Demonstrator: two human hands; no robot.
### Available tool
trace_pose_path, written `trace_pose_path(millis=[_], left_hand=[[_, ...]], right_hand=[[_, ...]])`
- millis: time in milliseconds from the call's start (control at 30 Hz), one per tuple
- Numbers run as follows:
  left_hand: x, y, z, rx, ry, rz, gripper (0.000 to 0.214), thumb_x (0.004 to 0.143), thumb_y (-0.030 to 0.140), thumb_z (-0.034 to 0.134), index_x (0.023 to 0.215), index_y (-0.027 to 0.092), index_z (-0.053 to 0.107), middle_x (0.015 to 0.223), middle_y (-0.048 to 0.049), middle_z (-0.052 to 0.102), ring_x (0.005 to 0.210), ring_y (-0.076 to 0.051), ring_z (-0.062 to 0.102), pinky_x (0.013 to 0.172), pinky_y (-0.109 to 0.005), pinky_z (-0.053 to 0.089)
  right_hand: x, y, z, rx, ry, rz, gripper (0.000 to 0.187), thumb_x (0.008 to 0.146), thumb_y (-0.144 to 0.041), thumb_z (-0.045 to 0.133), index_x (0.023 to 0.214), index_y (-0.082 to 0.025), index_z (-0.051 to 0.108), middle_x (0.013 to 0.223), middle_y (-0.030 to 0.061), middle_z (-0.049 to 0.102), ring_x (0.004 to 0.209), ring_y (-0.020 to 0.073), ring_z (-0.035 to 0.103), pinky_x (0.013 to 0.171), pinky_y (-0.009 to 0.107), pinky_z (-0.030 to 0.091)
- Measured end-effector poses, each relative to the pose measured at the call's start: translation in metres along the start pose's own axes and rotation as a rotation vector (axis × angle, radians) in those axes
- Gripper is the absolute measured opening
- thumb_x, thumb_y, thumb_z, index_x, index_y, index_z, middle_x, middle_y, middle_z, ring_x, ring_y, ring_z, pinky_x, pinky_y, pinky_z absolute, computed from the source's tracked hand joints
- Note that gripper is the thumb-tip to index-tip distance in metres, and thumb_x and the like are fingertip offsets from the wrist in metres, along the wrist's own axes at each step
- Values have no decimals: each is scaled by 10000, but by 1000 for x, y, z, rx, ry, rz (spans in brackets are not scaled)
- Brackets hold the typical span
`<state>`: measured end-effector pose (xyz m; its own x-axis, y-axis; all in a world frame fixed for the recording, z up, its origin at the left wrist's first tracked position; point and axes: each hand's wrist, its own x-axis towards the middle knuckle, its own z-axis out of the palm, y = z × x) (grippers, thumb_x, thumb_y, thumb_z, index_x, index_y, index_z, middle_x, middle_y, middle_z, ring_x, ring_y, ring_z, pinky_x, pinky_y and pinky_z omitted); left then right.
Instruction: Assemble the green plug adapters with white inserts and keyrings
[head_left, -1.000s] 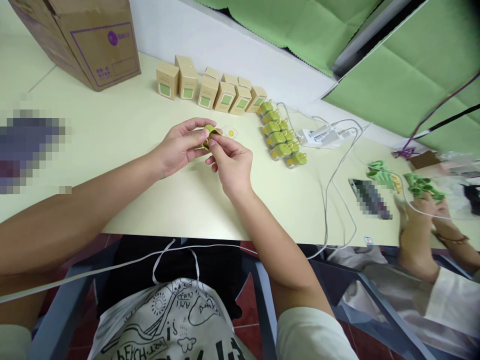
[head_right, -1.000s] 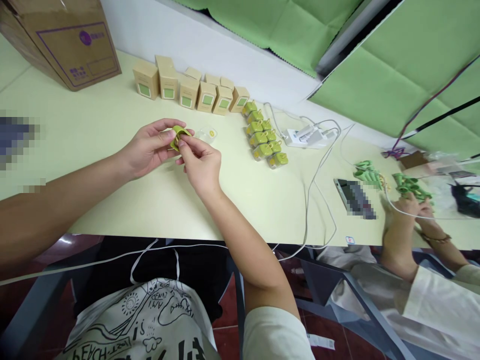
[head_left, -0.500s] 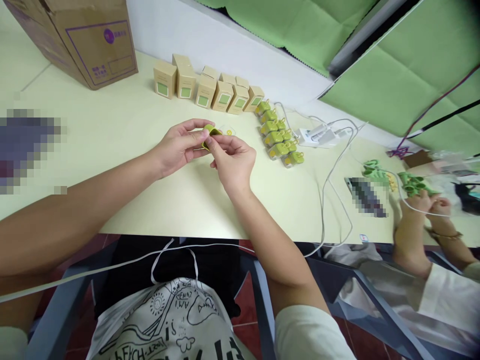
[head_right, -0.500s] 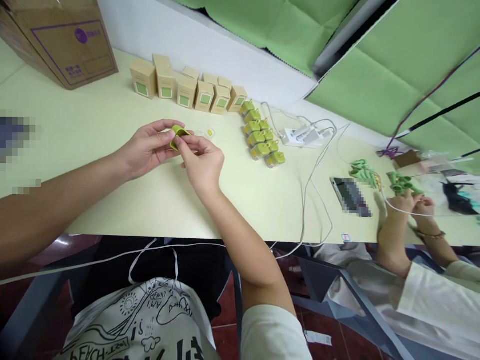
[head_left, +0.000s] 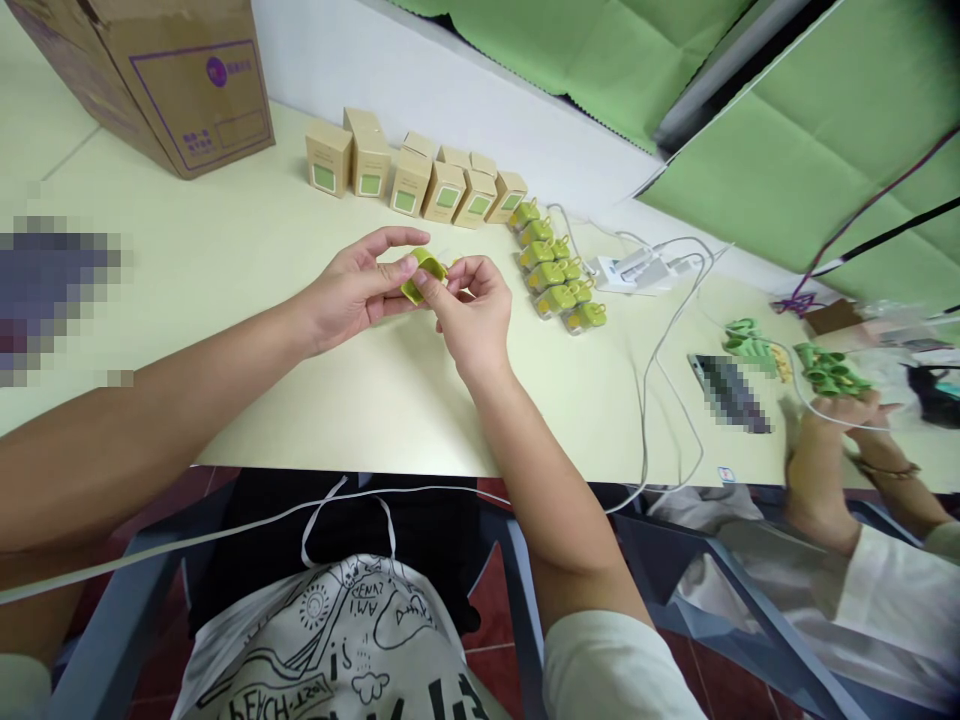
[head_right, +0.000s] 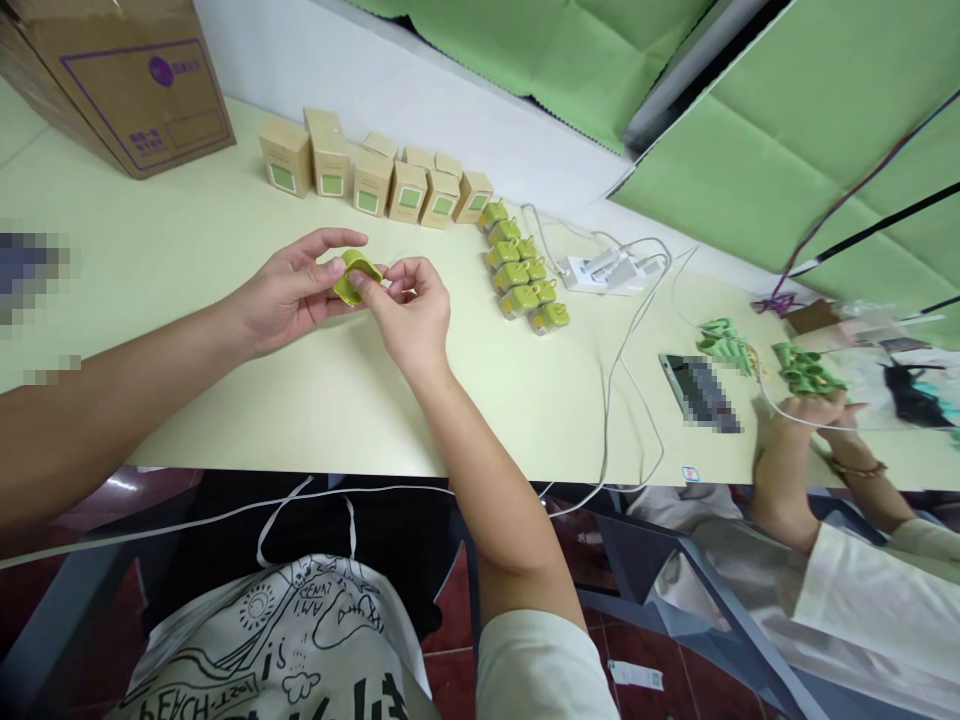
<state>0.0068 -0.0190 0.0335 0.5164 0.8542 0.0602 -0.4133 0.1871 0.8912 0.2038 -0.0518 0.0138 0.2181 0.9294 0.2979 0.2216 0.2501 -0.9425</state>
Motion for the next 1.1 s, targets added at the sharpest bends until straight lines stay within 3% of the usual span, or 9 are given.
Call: trace_pose_path(millis=[167, 300, 500, 633, 733, 800, 933, 1100], left_hand=[[0, 2, -4, 44, -19, 0, 638, 1009, 406, 1086, 1534, 259, 755, 1232, -65, 868, 1306, -324, 895, 1302, -581, 696], [1, 1, -9, 90, -52, -34, 678, 987, 440, 1102, 1541, 258, 756, 1235, -68, 862, 1269, -316, 903, 1298, -597, 700], [4, -3, -13, 48, -66, -64, 545, 985, 420, 1095, 1435, 271, 825, 1217, -49, 895, 1229, -268, 904, 1309, -563, 699], [6, -3, -13, 33, -59, -76, 404, 1020, 446, 1057, 1316, 239, 876, 1244, -68, 907, 1275, -290, 898, 1307, -561, 700], [6, -2, -13, 50, -70, -92, 414, 1008, 504, 1067, 1246, 212, 896, 1229, -89, 908, 1273, -310, 898, 1279, -549, 715], [6, 0, -13, 64, -72, -109, 446, 991, 543, 1077, 1203, 191, 904, 1195, -107, 904, 1236, -316, 901, 1237, -528, 732], [7, 1, -14, 100, -63, -128, 462, 957, 547, 1096, 1138, 167, 906, 1119, -127, 884, 1118, -310, 892, 1112, -496, 741], [15, 0, -19, 87, 73, -76, 324, 988, 462, 1049, 1063, 194, 884, 1076, -104, 859, 1018, -262, 832, 997, -427, 700]], right_hand=[[5, -1, -8, 17, -118, -26, 534, 913, -715, 1047, 1093, -315, 744, 918, -46, 640, 782, 140, 621, 723, 322, 636], [7, -6, -12, 48, -231, 6, 593, 870, -801, 1044, 1111, -290, 863, 929, -13, 736, 838, 164, 675, 764, 349, 655], [9, -4, -11, 43, -244, -4, 620, 880, -820, 1038, 1102, -259, 894, 879, -14, 727, 788, 152, 617, 764, 356, 614], [12, 2, -11, -71, -236, -55, 438, 1009, -652, 989, 1128, -246, 874, 867, -26, 632, 805, 163, 571, 777, 361, 563], [11, 4, -12, -183, -208, -157, 228, 1088, -471, 906, 1107, -256, 832, 896, -24, 594, 851, 181, 587, 841, 377, 568], [10, 3, -12, -220, -229, -192, 187, 1119, -445, 848, 1081, -271, 791, 931, -10, 607, 889, 199, 605, 884, 395, 584], [8, -4, -14, -189, -305, -119, 346, 1092, -612, 872, 1048, -301, 727, 948, -1, 613, 888, 219, 603, 869, 409, 617], [19, -5, -36, -206, -225, -95, 607, 931, -761, 989, 1294, -338, 750, 1126, 19, 743, 952, 217, 663, 867, 399, 635]])
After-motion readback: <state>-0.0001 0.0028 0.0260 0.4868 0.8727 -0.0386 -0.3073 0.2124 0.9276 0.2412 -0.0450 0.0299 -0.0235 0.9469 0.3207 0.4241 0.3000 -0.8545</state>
